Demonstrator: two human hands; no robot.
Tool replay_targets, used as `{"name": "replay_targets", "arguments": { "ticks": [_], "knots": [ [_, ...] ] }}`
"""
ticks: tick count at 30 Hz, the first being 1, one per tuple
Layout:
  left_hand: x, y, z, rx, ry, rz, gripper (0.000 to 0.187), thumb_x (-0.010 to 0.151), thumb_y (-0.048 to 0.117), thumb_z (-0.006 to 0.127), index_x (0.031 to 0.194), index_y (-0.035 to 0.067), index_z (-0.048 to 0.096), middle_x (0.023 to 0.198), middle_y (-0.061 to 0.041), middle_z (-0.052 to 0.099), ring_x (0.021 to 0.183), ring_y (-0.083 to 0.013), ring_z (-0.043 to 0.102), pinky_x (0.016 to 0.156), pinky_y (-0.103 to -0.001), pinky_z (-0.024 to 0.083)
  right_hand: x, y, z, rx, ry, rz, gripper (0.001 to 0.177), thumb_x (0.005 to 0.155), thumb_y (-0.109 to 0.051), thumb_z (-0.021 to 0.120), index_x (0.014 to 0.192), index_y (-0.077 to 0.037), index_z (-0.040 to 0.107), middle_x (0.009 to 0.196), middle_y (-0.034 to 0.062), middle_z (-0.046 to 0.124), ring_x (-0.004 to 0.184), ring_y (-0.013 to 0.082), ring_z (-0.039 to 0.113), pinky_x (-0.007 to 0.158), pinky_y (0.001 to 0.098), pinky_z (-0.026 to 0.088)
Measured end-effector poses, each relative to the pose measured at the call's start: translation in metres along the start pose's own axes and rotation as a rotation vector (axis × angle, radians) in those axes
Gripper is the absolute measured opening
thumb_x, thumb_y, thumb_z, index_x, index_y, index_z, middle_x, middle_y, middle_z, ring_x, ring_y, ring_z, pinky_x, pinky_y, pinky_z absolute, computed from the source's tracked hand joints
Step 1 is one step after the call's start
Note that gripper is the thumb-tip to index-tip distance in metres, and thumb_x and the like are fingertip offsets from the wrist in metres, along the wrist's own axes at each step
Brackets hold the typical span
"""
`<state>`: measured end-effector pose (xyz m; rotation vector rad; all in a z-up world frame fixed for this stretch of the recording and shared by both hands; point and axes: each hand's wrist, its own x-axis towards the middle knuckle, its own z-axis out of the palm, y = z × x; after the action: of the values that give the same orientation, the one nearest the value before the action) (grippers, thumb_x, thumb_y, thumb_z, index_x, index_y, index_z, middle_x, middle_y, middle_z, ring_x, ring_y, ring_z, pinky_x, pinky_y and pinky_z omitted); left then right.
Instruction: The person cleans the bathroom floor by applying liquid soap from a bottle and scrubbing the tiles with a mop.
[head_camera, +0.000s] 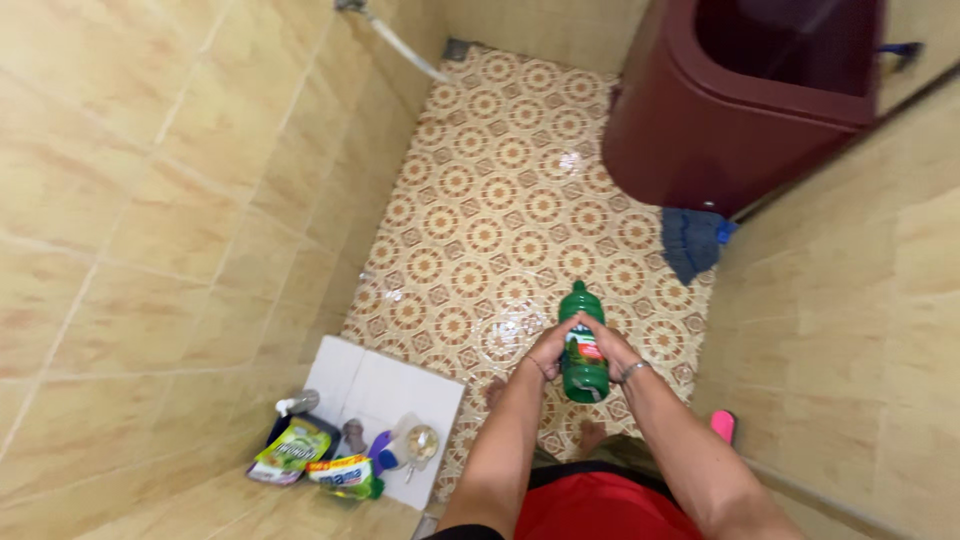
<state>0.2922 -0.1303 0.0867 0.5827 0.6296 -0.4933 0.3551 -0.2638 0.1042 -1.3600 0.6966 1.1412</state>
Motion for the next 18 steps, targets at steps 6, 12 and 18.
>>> {"name": "replay_targets", "arguments": {
  "ticks": [6, 12, 18],
  "knots": [
    [0.036, -0.087, 0.102, 0.085, -0.089, -0.158, 0.056, 0.093, 0.053, 0.071, 0.126, 0.008, 0.065, 0.104, -0.007, 0.075, 0.087, -0.021, 0.074, 0.076, -0.039, 0.063, -0.041, 0.028, -0.138, 0.141, 0.093, 0.053, 0.055, 0.089, -0.062, 0.064, 0.104, -0.009, 0.069, 0.08, 0.0101, 0.074, 0.06, 0.0263, 0.07, 0.057, 0.0445, 0.06],
    [0.03, -0.152, 0.13, 0.076, -0.109, -0.21, 0.06, 0.093, 0.059, 0.068, 0.126, 0.01, 0.063, 0.102, -0.006, 0.073, 0.083, -0.0191, 0.073, 0.073, -0.037, 0.063, -0.064, 0.065, -0.198, 0.122, 0.063, 0.096, 0.057, 0.086, -0.062, 0.065, 0.105, -0.009, 0.071, 0.083, 0.0098, 0.075, 0.061, 0.0256, 0.072, 0.059, 0.0454, 0.062],
    [-0.012, -0.157, 0.066, -0.035, 0.111, -0.106, 0.056, 0.092, 0.058, 0.065, 0.128, 0.015, 0.063, 0.103, -0.006, 0.076, 0.086, -0.0179, 0.075, 0.074, -0.034, 0.064, -0.042, 0.093, -0.141, 0.083, -0.141, 0.129, 0.056, 0.09, -0.055, 0.073, 0.114, -0.005, 0.064, 0.086, 0.0116, 0.074, 0.064, 0.0257, 0.074, 0.065, 0.0441, 0.064]
  ]
}}
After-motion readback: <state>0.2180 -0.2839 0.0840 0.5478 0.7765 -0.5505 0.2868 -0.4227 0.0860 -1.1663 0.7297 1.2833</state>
